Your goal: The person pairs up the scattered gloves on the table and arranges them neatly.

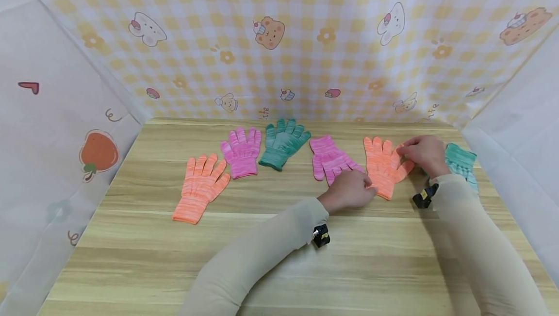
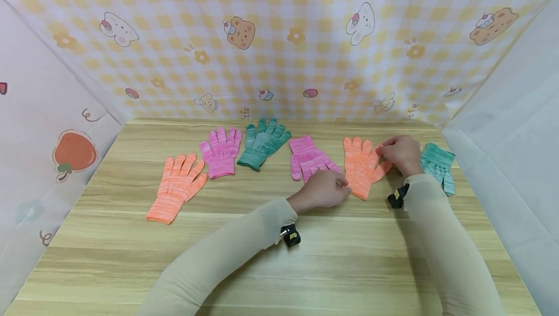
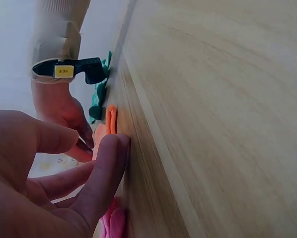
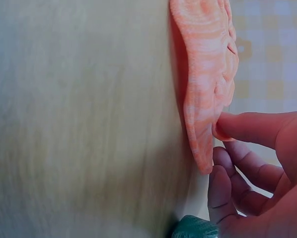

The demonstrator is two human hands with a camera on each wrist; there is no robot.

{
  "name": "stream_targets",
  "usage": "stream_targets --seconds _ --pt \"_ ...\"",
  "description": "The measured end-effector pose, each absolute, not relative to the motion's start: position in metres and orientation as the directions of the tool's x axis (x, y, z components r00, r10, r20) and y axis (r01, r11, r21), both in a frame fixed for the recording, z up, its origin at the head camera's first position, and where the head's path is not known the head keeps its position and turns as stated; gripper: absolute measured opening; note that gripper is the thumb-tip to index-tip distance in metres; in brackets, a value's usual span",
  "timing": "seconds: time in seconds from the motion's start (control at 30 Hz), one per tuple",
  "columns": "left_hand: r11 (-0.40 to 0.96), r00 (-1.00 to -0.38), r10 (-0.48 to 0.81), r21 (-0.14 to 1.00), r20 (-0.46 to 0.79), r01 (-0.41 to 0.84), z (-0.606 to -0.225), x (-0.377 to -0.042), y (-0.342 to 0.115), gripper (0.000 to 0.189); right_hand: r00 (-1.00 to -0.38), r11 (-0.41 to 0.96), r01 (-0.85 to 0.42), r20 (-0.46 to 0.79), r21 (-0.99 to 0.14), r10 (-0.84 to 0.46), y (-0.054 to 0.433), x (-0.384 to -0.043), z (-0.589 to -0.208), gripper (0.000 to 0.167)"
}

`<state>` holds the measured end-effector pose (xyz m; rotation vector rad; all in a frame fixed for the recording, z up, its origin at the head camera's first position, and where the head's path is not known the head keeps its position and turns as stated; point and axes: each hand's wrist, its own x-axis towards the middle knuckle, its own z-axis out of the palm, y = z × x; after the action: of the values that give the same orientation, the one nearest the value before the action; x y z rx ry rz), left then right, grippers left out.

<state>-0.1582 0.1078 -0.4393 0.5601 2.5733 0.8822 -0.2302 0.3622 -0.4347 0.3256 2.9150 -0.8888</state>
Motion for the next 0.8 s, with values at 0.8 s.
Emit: stream_targets --seconds 0.8 --pt "0.759 -0.792 0.603 0.369 -0.091 0.536 -0.431 -0.138 0.103 0.04 -0.985 0.832 0.159 -0.146 -0.531 0.094 0.352 -0.199 -0.426 0.031"
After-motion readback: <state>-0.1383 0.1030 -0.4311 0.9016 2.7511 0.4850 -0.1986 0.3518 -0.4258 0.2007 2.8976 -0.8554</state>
